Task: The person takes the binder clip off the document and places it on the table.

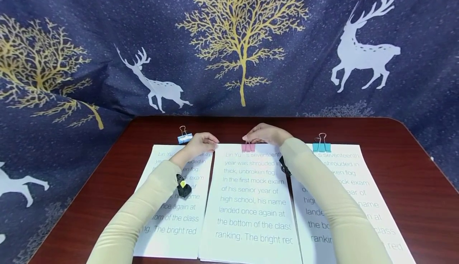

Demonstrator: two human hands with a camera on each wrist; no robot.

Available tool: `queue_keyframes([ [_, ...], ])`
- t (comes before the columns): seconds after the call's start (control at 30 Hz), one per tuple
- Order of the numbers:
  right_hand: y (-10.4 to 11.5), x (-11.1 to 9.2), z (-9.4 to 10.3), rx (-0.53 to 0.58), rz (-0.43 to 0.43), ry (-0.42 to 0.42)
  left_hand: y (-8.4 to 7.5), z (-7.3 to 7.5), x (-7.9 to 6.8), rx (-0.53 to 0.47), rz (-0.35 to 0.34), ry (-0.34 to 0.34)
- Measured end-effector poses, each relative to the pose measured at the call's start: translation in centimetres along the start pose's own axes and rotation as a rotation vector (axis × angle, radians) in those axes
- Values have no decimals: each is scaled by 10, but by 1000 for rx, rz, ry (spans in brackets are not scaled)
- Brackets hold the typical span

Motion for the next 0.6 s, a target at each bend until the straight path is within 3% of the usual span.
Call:
queue_keyframes([
  [0.23,1,-1,-3,-18,2,-41,-1,-1,-3,10,64,-11],
  [0.37,6,0,-4,-49,29,-61,1,1,-1,17,56,-31],
  [0.6,9,3,-1,-113,-17,-85,4,1,0,-5,71,-14],
])
Point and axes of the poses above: each hand's wrist, its own x-axis towards the middle knuckle, its own z-axis out of the back of the hand, y = z × x, the point moved 4 cm from there along x, towards the middle knuckle, and after that the axes turned 14 degrees about z, right-handed, at the moved point
